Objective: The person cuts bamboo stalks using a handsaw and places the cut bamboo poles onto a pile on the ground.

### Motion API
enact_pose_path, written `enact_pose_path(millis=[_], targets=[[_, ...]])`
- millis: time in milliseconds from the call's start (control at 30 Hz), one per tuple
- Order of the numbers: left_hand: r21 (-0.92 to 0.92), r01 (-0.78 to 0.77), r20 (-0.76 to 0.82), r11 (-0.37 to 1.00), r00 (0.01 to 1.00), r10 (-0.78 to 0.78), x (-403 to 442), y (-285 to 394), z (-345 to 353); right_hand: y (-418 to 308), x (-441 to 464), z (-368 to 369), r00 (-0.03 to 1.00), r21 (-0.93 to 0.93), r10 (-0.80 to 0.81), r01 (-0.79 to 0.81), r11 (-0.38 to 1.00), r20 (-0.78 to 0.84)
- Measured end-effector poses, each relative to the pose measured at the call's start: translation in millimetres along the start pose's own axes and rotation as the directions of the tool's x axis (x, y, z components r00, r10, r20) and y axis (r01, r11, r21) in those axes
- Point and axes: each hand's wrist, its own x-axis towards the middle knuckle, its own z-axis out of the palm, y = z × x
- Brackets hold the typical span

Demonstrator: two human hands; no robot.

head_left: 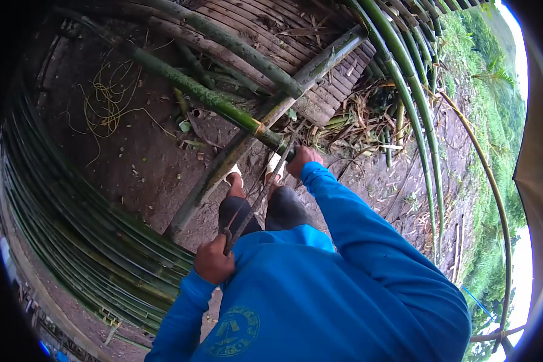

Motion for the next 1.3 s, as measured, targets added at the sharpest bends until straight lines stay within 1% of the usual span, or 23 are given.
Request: enact_pose_path(millis=[67,167,200,267,300,333,400,500,533,633,667,700,767,833,900,967,1033,1067,1133,1200,1267,1300], targets=[[0.022,0.019,0.024,1.000,1.000,-0.020,-10.6,4.6,-5.4,5.4,2.3,21.3,1.000,-0.012,-0.006,0.006,1.000,-0.016],[0.059,0.072,0.033,0.996,0.997,-0.074,-10.4,17.2,-11.2,-1.9,-12.8,15.8,1.000,0.042,-0.028,0.027,0.999,0.005],[0.071,0.082,0.035,0.994,0.996,-0.085,-0.9,20.1,-9.4,-3.3,-13.7,15.9,1.000,0.065,-0.017,0.018,0.998,-0.011],[0.078,0.107,0.095,0.991,0.989,-0.114,54.4,20.2,10.5,-3.8,-13.2,13.4,0.999,0.066,0.034,-0.035,0.997,0.014],[0.049,0.095,0.075,0.994,0.992,-0.099,92.7,12.7,32.1,-6.8,-14.7,13.1,0.998,0.073,0.055,-0.056,0.996,0.026],[0.022,0.072,0.055,0.997,0.996,-0.073,120.0,8.5,53.3,-7.5,-16.2,11.3,0.998,0.038,0.041,-0.043,0.998,0.041],[0.080,-0.016,-0.022,0.997,1.000,0.018,127.4,17.8,60.7,-3.5,-11.3,12.1,0.999,0.062,0.032,-0.034,0.998,0.036],[0.175,0.030,0.056,0.984,0.998,-0.040,133.4,30.9,59.4,-2.5,-16.2,19.5,0.999,0.095,0.016,-0.020,0.995,0.049],[0.150,0.014,0.058,0.989,0.998,-0.022,138.0,37.5,57.2,-2.3,-16.0,21.2,0.998,0.095,0.014,-0.019,0.995,0.053],[0.135,0.034,0.082,0.990,0.996,-0.046,125.2,50.6,39.5,-4.5,-17.0,17.2,0.999,0.090,-0.003,0.000,0.996,0.037],[0.147,0.066,0.110,0.987,0.990,-0.082,106.9,59.2,26.1,0.6,-7.1,22.1,1.000,0.104,-0.009,0.007,0.995,0.016],[0.152,0.062,0.128,0.986,0.988,-0.081,83.7,63.3,11.5,4.5,-6.6,29.4,1.000,0.125,-0.006,0.005,0.992,0.011],[0.180,0.080,0.142,0.980,0.984,-0.107,47.1,65.2,-7.1,2.6,-10.3,25.0,0.999,0.139,0.011,-0.018,0.990,0.046],[0.219,0.100,0.140,0.971,0.981,-0.132,41.9,61.4,-9.9,-1.1,-16.4,16.6,0.996,0.154,0.005,-0.018,0.988,0.085],[0.234,0.091,0.124,0.968,0.985,-0.123,59.5,45.2,6.5,-0.8,-17.6,11.0,0.993,0.165,-0.014,-0.005,0.986,0.115],[0.153,0.100,0.148,0.983,0.981,-0.123,120.9,58.5,30.2,0.4,-12.7,24.2,0.995,0.179,-0.019,0.001,0.984,0.102],[0.200,-0.004,0.040,0.980,0.999,-0.004,175.8,22.1,84.6,3.0,-12.4,29.6,0.996,0.198,-0.017,0.000,0.980,0.082],[0.184,-0.006,0.037,0.983,0.999,-0.001,177.9,24.4,85.5,2.7,-13.6,25.2,0.994,0.202,-0.013,-0.008,0.979,0.104],[0.171,0.021,0.035,0.985,0.999,-0.028,164.2,33.0,74.0,-0.1,-18.1,30.7,0.995,0.226,-0.031,0.008,0.974,0.098],[0.133,0.086,0.080,0.987,0.992,-0.097,114.9,62.2,39.6,3.3,-14.9,23.9,0.995,0.227,-0.041,0.020,0.974,0.086],[0.210,0.088,0.074,0.974,0.992,-0.106,50.5,44.1,15.5,1.5,-19.2,25.0,0.997,0.226,-0.024,0.007,0.974,0.072],[0.232,0.112,0.080,0.966,0.988,-0.134,31.4,41.8,6.9,0.8,-18.0,24.9,0.998,0.229,-0.010,-0.003,0.973,0.058]])
